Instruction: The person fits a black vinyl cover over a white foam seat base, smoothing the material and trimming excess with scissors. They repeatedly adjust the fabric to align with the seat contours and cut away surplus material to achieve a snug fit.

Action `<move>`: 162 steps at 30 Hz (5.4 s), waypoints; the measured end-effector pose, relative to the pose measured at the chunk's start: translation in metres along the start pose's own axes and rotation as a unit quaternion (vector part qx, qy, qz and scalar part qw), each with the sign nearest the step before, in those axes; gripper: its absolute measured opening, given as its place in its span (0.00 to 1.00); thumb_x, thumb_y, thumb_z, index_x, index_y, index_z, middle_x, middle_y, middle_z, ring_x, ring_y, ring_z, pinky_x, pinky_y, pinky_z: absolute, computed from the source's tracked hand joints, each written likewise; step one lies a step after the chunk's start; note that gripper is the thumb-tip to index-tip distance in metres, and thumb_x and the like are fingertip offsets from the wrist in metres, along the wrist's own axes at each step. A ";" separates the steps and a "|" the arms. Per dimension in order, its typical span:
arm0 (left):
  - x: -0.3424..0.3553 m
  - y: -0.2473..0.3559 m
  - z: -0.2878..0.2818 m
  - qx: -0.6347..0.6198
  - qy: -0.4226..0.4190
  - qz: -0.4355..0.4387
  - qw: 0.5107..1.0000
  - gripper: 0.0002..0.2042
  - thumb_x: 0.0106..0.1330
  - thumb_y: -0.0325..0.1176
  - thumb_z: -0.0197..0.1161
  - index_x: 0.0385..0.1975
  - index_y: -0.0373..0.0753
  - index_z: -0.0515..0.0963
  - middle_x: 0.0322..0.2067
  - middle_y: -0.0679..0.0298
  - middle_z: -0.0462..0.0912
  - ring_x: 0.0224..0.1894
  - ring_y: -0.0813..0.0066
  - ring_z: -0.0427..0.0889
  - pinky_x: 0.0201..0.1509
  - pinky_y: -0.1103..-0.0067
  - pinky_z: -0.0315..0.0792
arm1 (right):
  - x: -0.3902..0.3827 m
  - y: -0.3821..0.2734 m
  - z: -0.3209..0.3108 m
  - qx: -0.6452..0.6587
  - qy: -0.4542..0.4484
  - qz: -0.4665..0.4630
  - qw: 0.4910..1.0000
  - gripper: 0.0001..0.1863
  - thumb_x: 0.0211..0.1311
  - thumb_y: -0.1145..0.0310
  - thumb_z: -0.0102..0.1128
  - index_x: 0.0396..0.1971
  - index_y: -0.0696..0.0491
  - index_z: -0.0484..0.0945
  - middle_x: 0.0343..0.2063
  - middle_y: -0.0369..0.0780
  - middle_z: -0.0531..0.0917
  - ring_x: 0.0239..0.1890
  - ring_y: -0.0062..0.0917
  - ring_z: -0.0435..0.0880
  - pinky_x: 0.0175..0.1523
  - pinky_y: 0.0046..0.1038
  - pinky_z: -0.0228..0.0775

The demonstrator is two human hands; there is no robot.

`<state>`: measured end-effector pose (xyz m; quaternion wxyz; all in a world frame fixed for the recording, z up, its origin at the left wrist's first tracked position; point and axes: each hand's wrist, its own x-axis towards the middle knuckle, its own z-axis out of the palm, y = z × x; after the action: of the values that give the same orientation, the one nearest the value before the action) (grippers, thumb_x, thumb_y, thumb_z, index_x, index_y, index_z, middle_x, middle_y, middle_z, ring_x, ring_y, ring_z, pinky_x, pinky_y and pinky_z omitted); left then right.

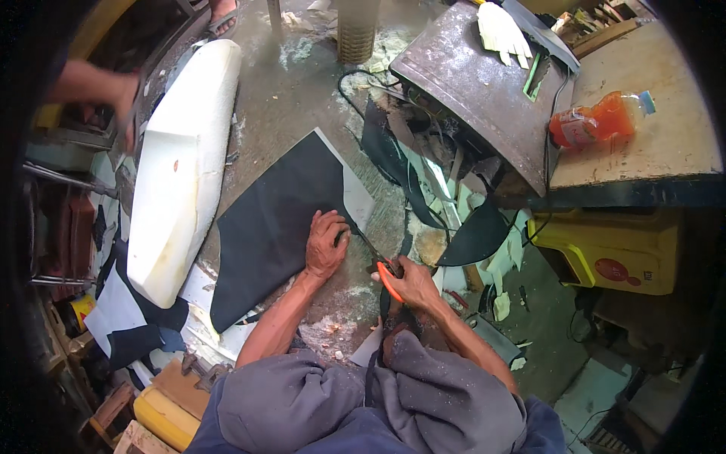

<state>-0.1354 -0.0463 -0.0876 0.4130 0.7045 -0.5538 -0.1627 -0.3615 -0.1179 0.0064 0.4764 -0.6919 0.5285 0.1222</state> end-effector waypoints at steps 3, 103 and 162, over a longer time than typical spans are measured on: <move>-0.002 0.002 -0.002 -0.003 0.008 -0.011 1.000 0.10 0.58 0.27 0.69 0.39 0.39 0.81 0.45 0.60 0.82 0.60 0.57 0.78 0.73 0.54 0.61 | 0.003 -0.006 0.003 0.023 -0.004 0.001 1.000 0.37 0.54 0.37 0.73 0.40 0.62 0.82 0.22 0.42 0.81 0.26 0.27 0.80 0.34 0.34 0.72; 0.035 -0.035 -0.052 -0.507 -0.003 -0.341 0.791 0.08 0.75 0.28 0.57 0.48 0.36 0.68 0.51 0.55 0.81 0.53 0.76 0.75 0.63 0.79 0.64 | 0.082 -0.122 0.096 0.277 0.194 0.120 0.934 0.36 0.56 0.33 0.70 0.34 0.58 0.77 0.24 0.41 0.82 0.24 0.25 0.82 0.27 0.29 0.72; 0.015 -0.020 -0.033 -0.467 -0.086 -0.260 0.841 0.05 0.74 0.22 0.53 0.43 0.38 0.66 0.56 0.52 0.83 0.34 0.89 0.70 0.39 0.87 0.66 | 0.091 -0.055 0.003 0.221 0.093 0.027 0.970 0.38 0.55 0.30 0.69 0.28 0.58 0.77 0.22 0.38 0.79 0.24 0.21 0.77 0.27 0.28 0.68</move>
<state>-0.0949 -0.0460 -0.0791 0.5866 0.5292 -0.2421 -0.5632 -0.2771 -0.1721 -0.0270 0.5631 -0.5633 0.6026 -0.0499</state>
